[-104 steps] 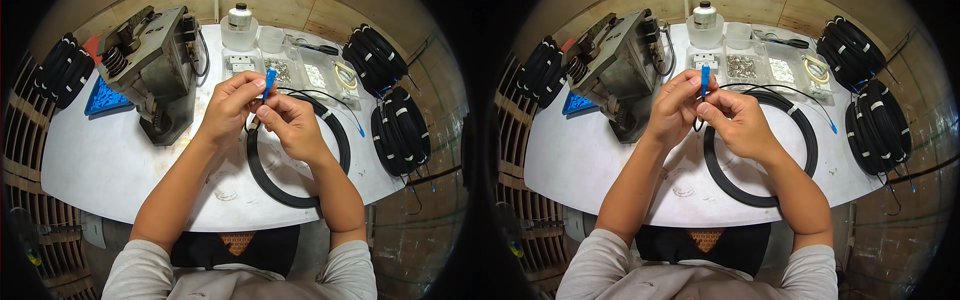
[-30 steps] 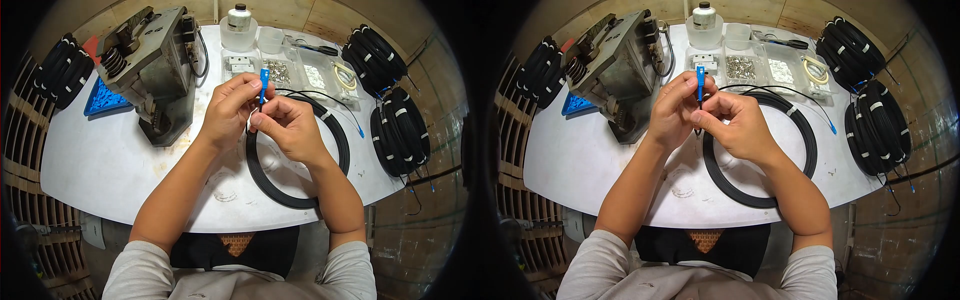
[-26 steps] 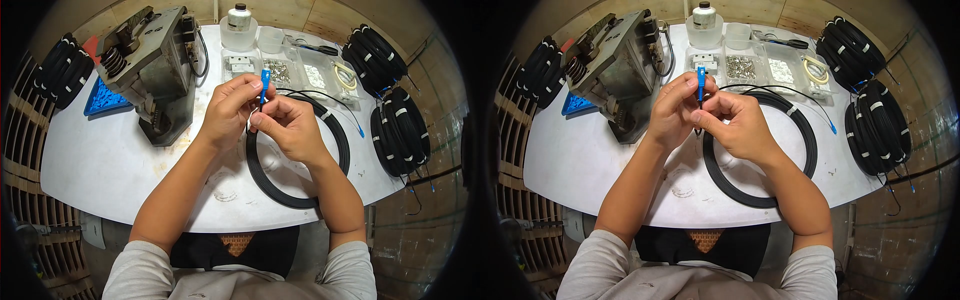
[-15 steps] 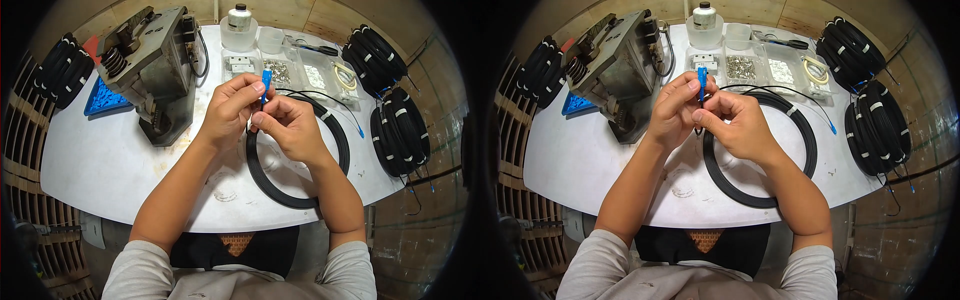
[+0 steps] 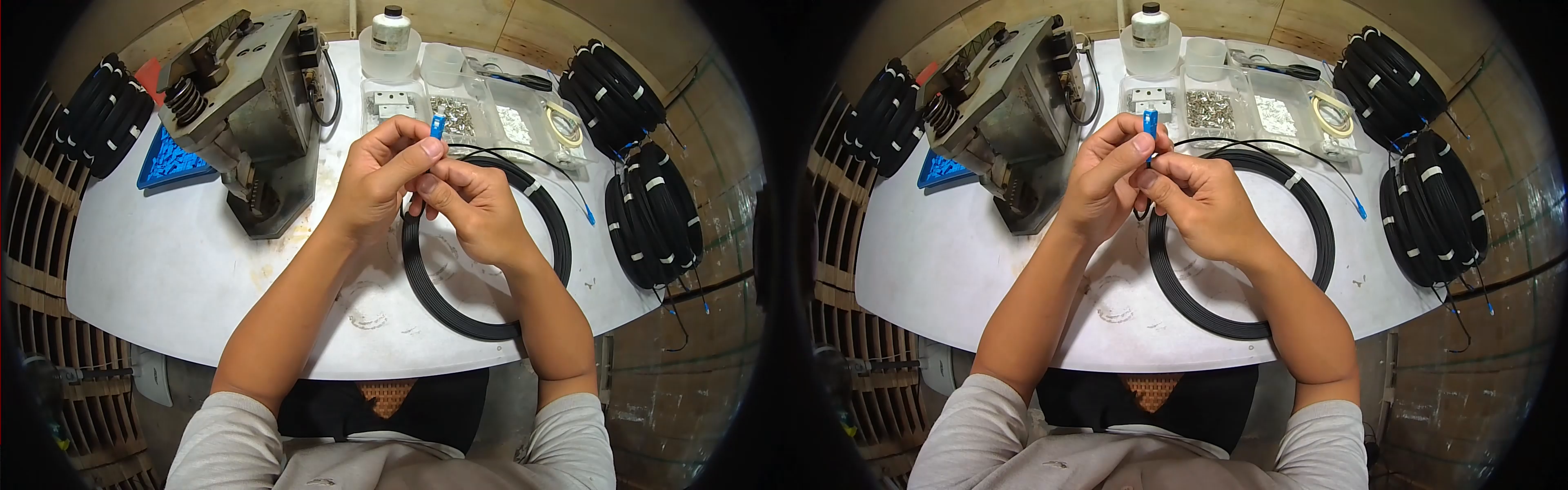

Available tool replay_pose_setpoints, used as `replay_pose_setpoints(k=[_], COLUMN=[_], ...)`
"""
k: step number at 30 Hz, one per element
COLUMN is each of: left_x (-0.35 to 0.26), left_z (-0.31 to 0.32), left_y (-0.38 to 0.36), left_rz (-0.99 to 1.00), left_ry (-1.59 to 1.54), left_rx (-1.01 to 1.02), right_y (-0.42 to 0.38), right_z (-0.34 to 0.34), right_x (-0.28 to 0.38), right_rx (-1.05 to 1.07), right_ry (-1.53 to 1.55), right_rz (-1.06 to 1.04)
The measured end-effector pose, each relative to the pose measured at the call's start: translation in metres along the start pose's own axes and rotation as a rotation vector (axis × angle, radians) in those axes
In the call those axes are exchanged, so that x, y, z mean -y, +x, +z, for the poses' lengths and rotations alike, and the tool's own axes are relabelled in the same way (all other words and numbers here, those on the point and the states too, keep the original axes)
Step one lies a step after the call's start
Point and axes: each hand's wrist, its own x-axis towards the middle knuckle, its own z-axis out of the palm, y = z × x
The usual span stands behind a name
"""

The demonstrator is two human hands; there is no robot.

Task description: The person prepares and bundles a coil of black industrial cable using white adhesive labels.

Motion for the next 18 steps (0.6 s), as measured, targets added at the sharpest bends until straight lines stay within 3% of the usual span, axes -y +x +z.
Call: replay_pose_setpoints(k=[18], left_x=[0.0013], left_z=[-0.0005], left_y=[0.0009], left_rz=[0.0], left_ry=[0.022], left_rx=[-0.038], right_y=[-0.0007], right_z=[0.0001], right_x=[0.0021], right_rx=[0.033], right_ry=[0.086], right_rz=[0.003])
